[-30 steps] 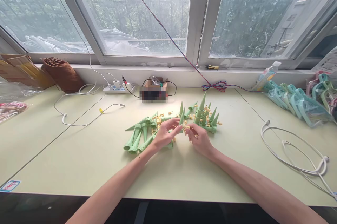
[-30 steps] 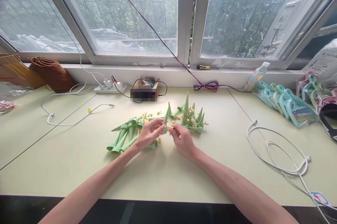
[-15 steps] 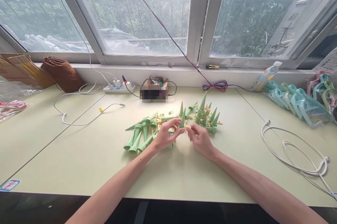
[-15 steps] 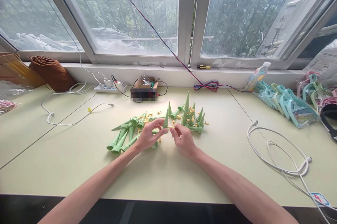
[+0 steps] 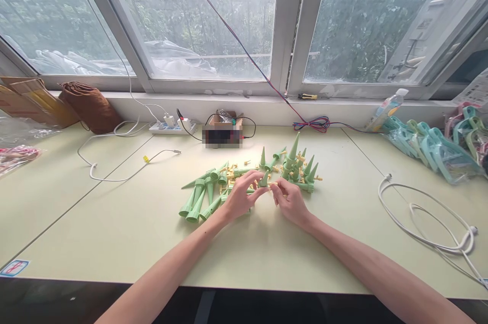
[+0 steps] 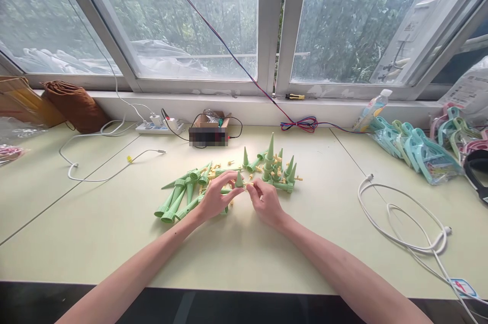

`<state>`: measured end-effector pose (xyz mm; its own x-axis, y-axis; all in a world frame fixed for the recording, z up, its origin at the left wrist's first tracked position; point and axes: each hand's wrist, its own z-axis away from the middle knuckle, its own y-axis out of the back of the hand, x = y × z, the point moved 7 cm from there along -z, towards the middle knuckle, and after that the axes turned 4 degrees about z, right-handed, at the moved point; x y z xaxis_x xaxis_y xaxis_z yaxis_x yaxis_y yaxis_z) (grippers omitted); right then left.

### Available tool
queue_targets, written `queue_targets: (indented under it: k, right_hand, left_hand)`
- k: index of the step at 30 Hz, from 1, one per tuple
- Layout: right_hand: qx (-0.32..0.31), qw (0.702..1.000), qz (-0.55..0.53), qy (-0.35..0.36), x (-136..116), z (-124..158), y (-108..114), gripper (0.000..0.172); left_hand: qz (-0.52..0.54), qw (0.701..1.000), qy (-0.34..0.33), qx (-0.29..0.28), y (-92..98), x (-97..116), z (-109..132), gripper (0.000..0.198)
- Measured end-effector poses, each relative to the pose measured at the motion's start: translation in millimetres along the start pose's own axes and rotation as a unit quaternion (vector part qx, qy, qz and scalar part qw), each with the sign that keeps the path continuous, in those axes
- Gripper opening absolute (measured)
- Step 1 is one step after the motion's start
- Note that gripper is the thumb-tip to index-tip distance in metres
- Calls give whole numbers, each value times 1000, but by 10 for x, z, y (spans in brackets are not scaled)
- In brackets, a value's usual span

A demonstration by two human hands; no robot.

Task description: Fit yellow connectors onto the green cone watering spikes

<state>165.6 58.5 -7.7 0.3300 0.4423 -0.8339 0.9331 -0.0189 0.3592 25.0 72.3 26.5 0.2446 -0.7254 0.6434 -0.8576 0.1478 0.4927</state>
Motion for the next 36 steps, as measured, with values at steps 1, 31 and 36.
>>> queue_targets:
  k: [1,31,36]
  right_hand:
    - [2,1000,-2,0,-6,1,4,34]
    - [3,1000,8,14,-34,-3,13,29]
    - [0,1000,5,6,-17,-4,16,32]
  left_hand:
    - [5,1000,2,1,2,2,-3,15]
    - [69,980,188,0,54,-179,14,37]
    - [64,983,172,-9,57,-148,7,37]
